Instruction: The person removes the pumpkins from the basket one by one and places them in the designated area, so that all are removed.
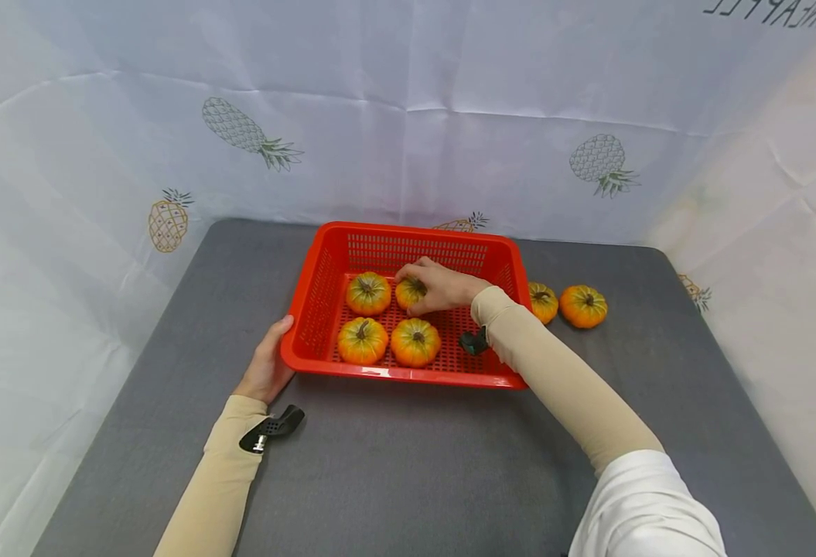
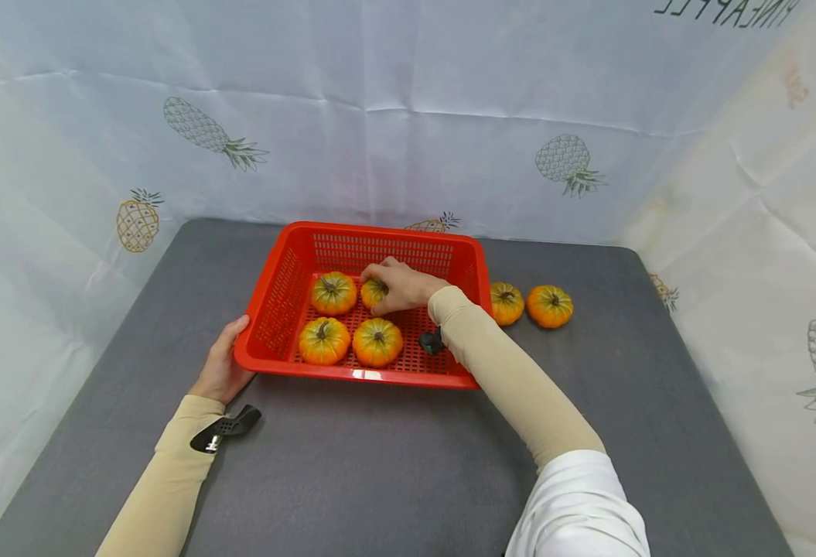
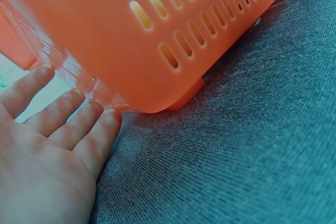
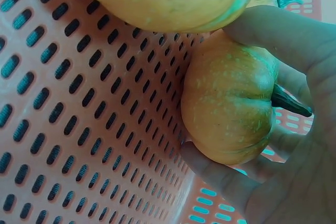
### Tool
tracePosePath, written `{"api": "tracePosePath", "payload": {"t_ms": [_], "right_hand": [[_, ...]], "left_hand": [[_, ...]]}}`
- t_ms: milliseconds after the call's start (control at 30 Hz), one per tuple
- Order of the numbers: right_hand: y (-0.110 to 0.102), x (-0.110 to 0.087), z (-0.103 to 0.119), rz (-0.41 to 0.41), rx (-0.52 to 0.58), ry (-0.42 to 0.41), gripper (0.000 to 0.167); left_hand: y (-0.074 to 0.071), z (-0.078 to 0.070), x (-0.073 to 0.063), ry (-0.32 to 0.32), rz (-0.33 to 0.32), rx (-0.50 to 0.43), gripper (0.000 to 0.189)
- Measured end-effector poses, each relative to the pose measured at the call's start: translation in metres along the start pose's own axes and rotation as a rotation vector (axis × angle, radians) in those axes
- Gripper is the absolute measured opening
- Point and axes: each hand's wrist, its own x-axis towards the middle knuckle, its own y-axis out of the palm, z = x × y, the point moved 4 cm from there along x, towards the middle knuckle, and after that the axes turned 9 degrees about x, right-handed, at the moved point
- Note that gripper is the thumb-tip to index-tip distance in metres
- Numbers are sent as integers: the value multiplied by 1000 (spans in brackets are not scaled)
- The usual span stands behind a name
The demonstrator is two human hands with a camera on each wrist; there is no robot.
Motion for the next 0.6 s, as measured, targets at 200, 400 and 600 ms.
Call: {"api": "tracePosePath", "payload": {"t_ms": [200,400,600], "right_hand": [[0,0,0,-5,-7,0,57],[0,0,1,4,-7,2,58],[0,-1,2,4,2,1,59]], "left_hand": [[0,1,0,3,4,0,44],[0,1,0,-3,2,10,45],[0,1,0,-5,4,12,45]]}}
